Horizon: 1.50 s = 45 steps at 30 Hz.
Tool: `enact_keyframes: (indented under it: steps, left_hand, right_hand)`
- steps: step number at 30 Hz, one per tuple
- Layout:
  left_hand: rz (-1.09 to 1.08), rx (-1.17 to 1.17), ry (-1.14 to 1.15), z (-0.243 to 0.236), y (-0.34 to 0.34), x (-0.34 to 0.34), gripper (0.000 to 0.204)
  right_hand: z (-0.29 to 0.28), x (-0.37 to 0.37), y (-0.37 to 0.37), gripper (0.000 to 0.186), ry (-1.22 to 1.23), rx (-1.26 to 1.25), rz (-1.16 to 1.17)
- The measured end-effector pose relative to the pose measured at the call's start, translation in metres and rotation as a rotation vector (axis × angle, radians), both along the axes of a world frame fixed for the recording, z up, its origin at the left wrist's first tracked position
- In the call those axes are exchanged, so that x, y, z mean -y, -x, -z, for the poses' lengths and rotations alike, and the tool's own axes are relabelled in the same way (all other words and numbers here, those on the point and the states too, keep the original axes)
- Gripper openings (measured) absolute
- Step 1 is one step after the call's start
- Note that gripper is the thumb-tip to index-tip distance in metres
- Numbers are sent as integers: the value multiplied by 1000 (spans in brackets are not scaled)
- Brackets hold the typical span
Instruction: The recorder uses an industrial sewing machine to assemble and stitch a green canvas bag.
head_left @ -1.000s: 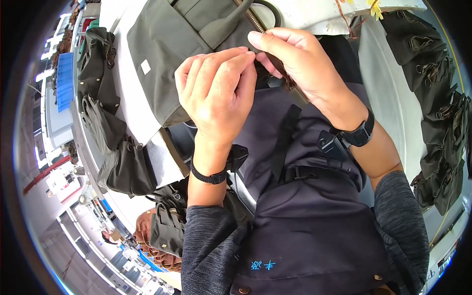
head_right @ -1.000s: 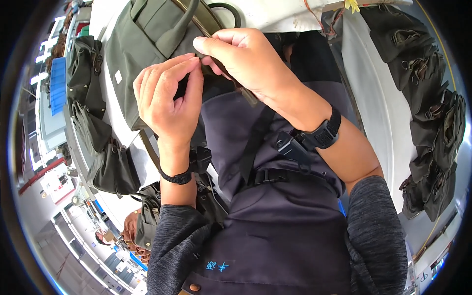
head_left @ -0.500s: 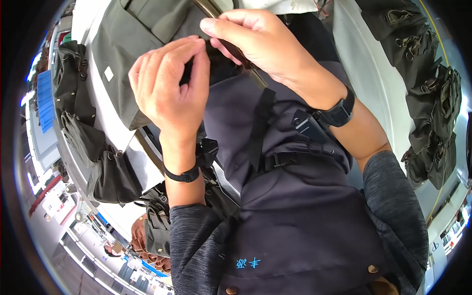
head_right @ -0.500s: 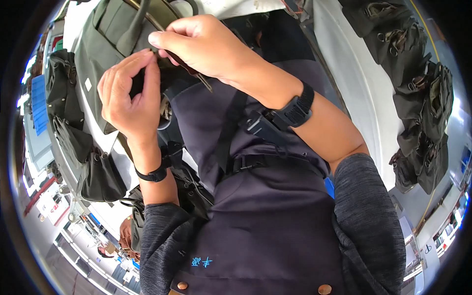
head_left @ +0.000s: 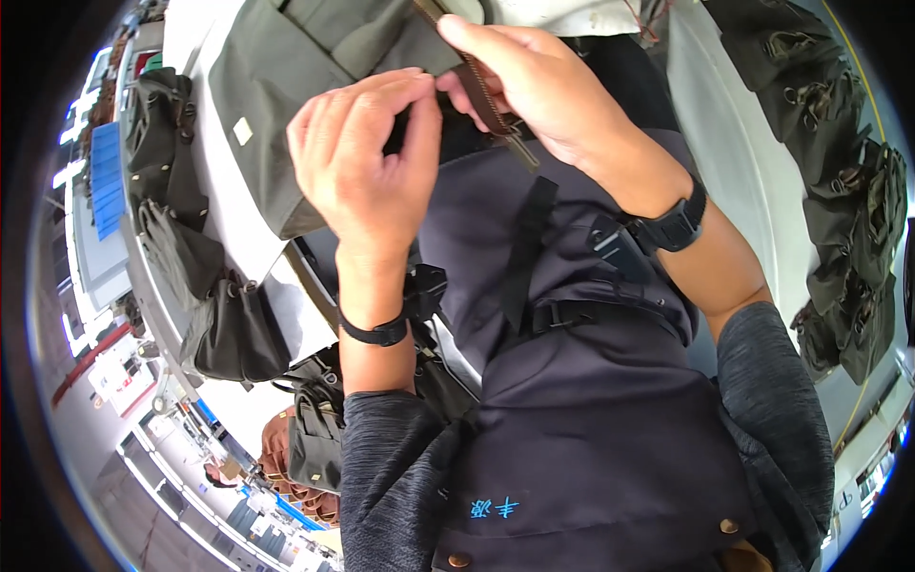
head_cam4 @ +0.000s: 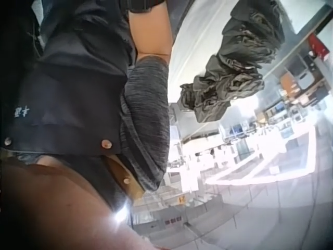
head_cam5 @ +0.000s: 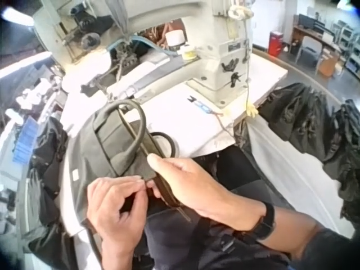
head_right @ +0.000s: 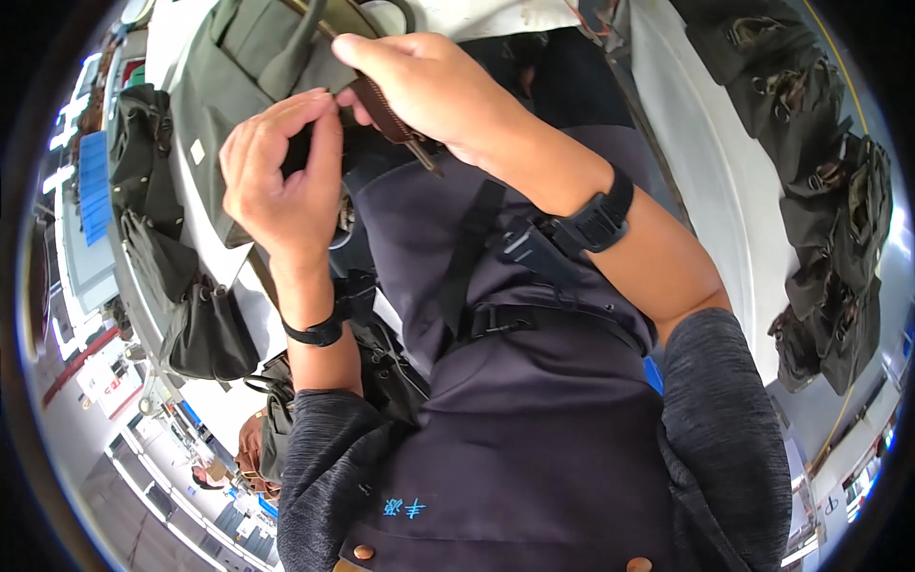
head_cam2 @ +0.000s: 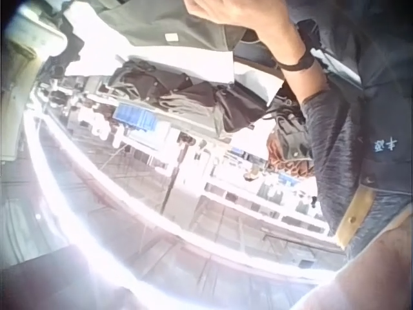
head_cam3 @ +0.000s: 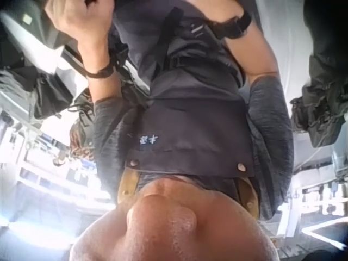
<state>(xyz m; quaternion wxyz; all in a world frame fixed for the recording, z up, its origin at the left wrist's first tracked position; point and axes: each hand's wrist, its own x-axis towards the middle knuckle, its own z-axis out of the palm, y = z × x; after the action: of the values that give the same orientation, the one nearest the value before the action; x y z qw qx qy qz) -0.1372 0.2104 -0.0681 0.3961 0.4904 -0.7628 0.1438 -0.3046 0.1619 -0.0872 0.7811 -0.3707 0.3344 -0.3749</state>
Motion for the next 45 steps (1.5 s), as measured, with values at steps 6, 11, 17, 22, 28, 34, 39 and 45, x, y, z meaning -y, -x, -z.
enact_keyframes:
  steps: [6, 11, 17, 22, 28, 34, 39, 45]
  left_hand:
    - [3, -11, 1, -2, -2, 2, 19]
    - [-2, 7, -9, -8, -1, 1, 20]
    - [24, 47, -159, -21, 4, -3, 20]
    - [169, 351, -153, -73, -3, 17, 20]
    - [240, 807, -141, -98, 1, 91, 28]
    - [-92, 676, 96, -136, -54, 8, 21]
    - [-299, 488, -360, -123, -51, 2, 18]
    - [-208, 418, -271, -102, 1, 20, 33]
  right_hand:
    - [-2, 2, 0, 44, 5, -12, -23]
    - [2, 2, -6, 36, 211, -24, -34]
    - [15, -2, -10, 35, 227, -10, 76]
    - [18, -7, -18, 30, 262, 36, 55]
    - [22, -5, -20, 31, 246, -20, 152]
    - [19, -6, -21, 34, 308, 48, 128]
    - [10, -9, -22, 26, 161, 290, 88]
    - [-17, -17, -21, 17, -135, 590, 88]
